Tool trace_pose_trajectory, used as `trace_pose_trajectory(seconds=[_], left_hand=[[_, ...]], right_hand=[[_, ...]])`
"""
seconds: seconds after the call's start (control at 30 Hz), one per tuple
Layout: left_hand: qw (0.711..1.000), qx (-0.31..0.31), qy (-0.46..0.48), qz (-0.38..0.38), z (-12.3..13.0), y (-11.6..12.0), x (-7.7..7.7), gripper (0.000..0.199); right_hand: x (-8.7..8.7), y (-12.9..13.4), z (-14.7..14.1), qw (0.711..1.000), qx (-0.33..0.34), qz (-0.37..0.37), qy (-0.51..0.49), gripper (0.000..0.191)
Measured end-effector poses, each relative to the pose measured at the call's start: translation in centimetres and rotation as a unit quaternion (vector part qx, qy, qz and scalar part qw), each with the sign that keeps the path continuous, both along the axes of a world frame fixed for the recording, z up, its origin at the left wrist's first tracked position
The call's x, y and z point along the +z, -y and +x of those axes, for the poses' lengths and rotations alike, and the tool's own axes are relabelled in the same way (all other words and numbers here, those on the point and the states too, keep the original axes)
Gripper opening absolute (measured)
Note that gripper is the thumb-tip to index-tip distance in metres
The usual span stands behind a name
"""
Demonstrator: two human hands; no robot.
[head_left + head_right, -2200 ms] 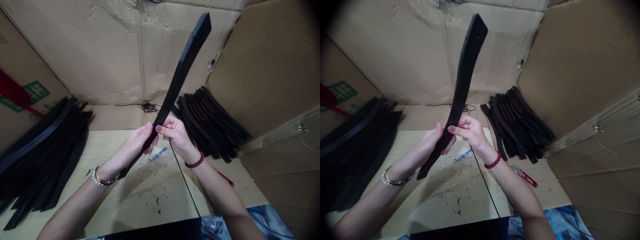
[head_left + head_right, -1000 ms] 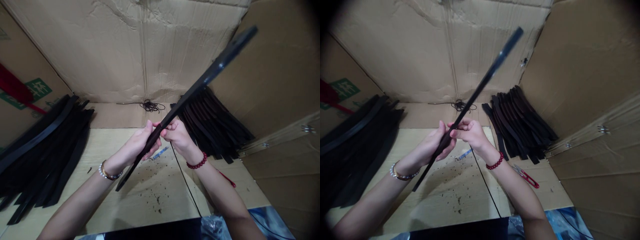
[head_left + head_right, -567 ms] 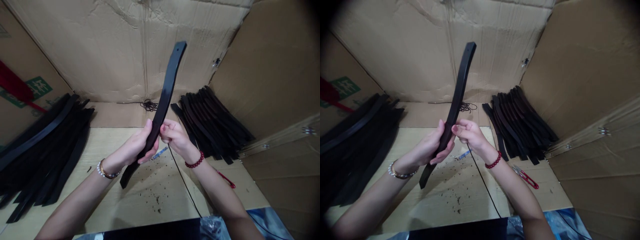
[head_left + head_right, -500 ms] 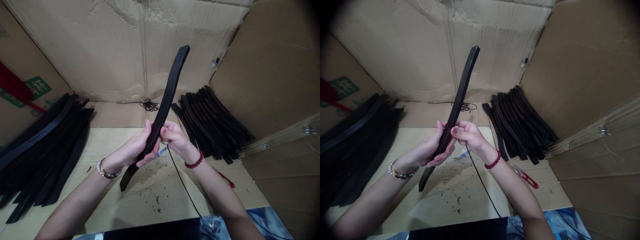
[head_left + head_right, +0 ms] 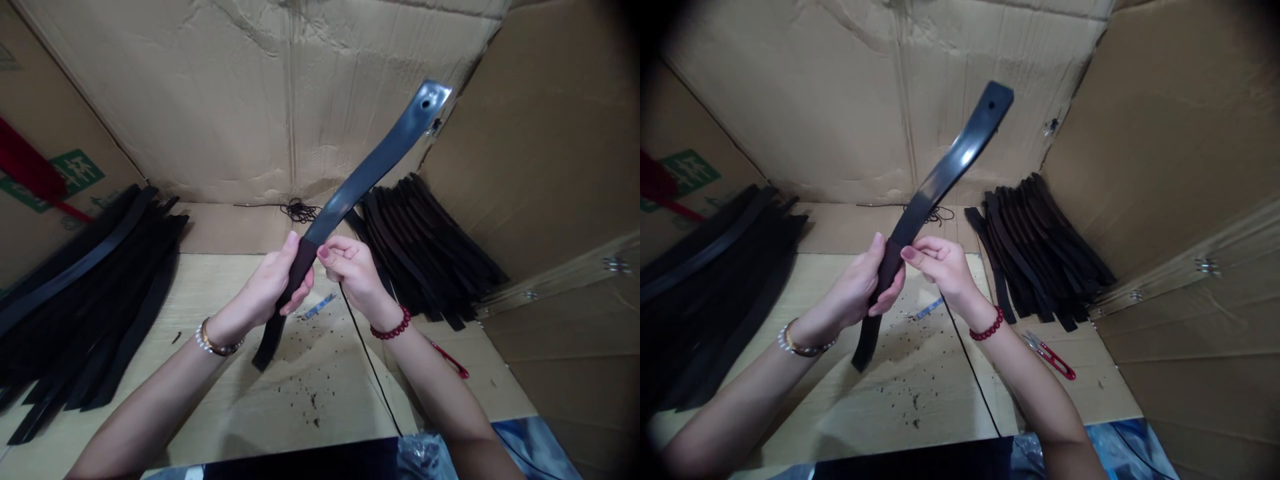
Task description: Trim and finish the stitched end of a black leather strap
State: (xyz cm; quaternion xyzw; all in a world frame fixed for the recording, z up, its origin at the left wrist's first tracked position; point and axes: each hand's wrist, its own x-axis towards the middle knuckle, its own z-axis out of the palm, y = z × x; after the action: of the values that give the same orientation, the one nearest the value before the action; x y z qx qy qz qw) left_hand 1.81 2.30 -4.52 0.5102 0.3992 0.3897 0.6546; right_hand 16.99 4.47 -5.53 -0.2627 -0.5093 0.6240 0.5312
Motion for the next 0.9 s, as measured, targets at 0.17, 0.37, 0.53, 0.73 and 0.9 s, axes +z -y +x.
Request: trace_pose_trajectory(seconds=[0.17,0.37,0.53,0.73,0.9], left_hand=[[0.984,-0.133,0.020,-0.117,0.1,0.6,0.5,0.083],[0.997,-0.041,-0.019,0.070,0.5,0.4,-0.1,0.080],[0.990,0.057,0.012,0.131,0.6,0.4,-0.4,0.050],[0.999,-0.036,0.030,0.002,0.1,0.5,-0.6,0.074],[0.997,-0.067,-0.039,0.018,-0.3,0.5,-0.1,0.084]], right_hand=[[-0.3,-0.2,0.4,0.994,0.111,-0.010,-0.006,0.045],[0.3,-0.1,0.4,1.000,0.015,-0.009,0.002,0.043],[0.6,0.2,0.3,0.999,-0.046,0.000,0.009,0.041],[0.0,0.0,0.3,0.996,0.091,-0.025,0.005,0.034],[0.2,-0.1,0.4,0.993,0.116,-0.034,-0.002,0.045]])
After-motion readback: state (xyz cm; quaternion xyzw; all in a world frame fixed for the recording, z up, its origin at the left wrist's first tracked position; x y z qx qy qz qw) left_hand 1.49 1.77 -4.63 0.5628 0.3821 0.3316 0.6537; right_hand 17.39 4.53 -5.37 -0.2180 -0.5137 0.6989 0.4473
